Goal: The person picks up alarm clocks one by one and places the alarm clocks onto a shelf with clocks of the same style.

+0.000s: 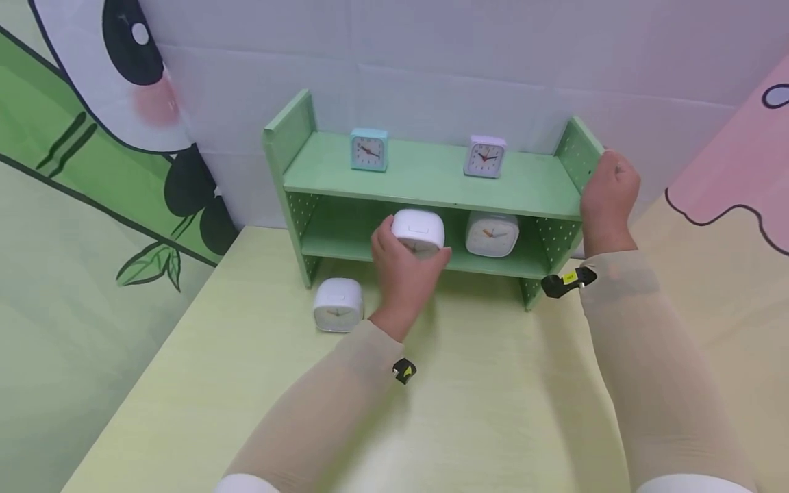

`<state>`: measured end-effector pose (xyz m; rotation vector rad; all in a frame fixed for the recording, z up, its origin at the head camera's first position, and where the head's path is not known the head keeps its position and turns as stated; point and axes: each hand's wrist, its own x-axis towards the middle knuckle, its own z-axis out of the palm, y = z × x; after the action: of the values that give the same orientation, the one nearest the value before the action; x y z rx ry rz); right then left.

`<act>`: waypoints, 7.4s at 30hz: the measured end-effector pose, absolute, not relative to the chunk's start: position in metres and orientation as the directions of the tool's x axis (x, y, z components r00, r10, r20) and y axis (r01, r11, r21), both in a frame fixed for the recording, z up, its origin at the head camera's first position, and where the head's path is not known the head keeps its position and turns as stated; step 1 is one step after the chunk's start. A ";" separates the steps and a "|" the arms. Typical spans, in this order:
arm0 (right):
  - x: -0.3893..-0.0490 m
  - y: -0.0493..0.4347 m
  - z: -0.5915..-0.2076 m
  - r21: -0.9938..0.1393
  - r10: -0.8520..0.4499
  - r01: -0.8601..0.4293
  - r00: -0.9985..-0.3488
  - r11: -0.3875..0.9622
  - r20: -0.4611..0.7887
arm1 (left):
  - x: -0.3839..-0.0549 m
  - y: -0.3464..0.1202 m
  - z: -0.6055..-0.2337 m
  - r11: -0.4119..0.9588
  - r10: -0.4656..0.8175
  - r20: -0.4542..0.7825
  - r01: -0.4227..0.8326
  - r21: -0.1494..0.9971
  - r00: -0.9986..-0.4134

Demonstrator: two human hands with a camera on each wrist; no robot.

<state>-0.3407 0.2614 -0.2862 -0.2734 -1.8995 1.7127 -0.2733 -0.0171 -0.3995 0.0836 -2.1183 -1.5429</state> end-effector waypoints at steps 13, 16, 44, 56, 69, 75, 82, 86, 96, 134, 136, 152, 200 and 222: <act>-0.344 0.261 -0.290 -0.962 0.516 -0.218 -0.813 0.163 0.271 | -0.305 -0.012 -0.396 0.418 -0.366 0.275 0.107 0.902 -0.889; -0.345 0.262 -0.290 -0.958 0.518 -0.223 -0.806 0.180 0.285 | -0.313 -0.008 -0.395 0.462 -0.360 0.264 0.075 0.884 -0.895; -0.343 0.262 -0.286 -0.947 0.503 -0.267 -0.802 0.180 0.322 | -0.358 -0.004 -0.417 0.417 -0.344 0.303 0.144 0.897 -0.889; -0.341 0.261 -0.286 -0.955 0.507 -0.246 -0.809 0.167 0.297 | -0.360 0.003 -0.419 0.425 -0.360 0.335 0.166 0.890 -0.871; -0.341 0.261 -0.287 -0.954 0.519 -0.214 -0.803 0.209 0.294 | -0.352 -0.011 -0.411 0.435 -0.354 0.323 0.152 0.888 -0.878; -0.340 0.262 -0.286 -0.953 0.520 -0.208 -0.802 0.222 0.295 | -0.346 -0.023 -0.400 0.470 -0.325 0.323 0.145 0.871 -0.889; -0.340 0.265 -0.285 -0.953 0.518 -0.215 -0.802 0.213 0.297 | -0.332 -0.037 -0.388 0.483 -0.270 0.259 0.102 0.870 -0.927; -0.342 0.264 -0.287 -0.951 0.519 -0.213 -0.800 0.225 0.302 | -0.323 -0.053 -0.386 0.507 -0.232 0.256 0.108 0.855 -0.939; -0.340 0.255 -0.284 -0.939 0.522 -0.246 -0.783 0.239 0.338 | -0.308 -0.091 -0.382 0.573 -0.176 0.287 0.139 0.807 -0.942; -0.345 0.263 -0.290 -0.947 0.509 -0.219 -0.802 0.235 0.312 | -0.254 -0.153 -0.458 0.334 -0.312 0.195 0.085 0.939 -0.930; -0.344 0.263 -0.289 -0.948 0.507 -0.216 -0.805 0.231 0.307 | -0.253 -0.156 -0.464 0.344 -0.315 0.184 0.069 0.937 -0.931; -0.341 0.265 -0.287 -0.953 0.515 -0.220 -0.804 0.207 0.297 | -0.241 -0.167 -0.497 0.279 -0.302 0.039 -0.049 0.959 -0.952; -0.342 0.262 -0.290 -0.946 0.496 -0.199 -0.813 0.258 0.306 | -0.248 -0.140 -0.529 0.195 -0.466 0.149 0.063 0.979 -0.872; -0.341 0.261 -0.287 -0.952 0.503 -0.212 -0.812 0.220 0.297 | -0.250 -0.139 -0.498 0.127 -0.440 0.196 0.155 0.980 -0.877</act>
<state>-0.3412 0.2612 -0.2866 -0.2680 -1.9350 1.6443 -0.2497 -0.1394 -0.4981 0.2740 -1.9706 -1.7989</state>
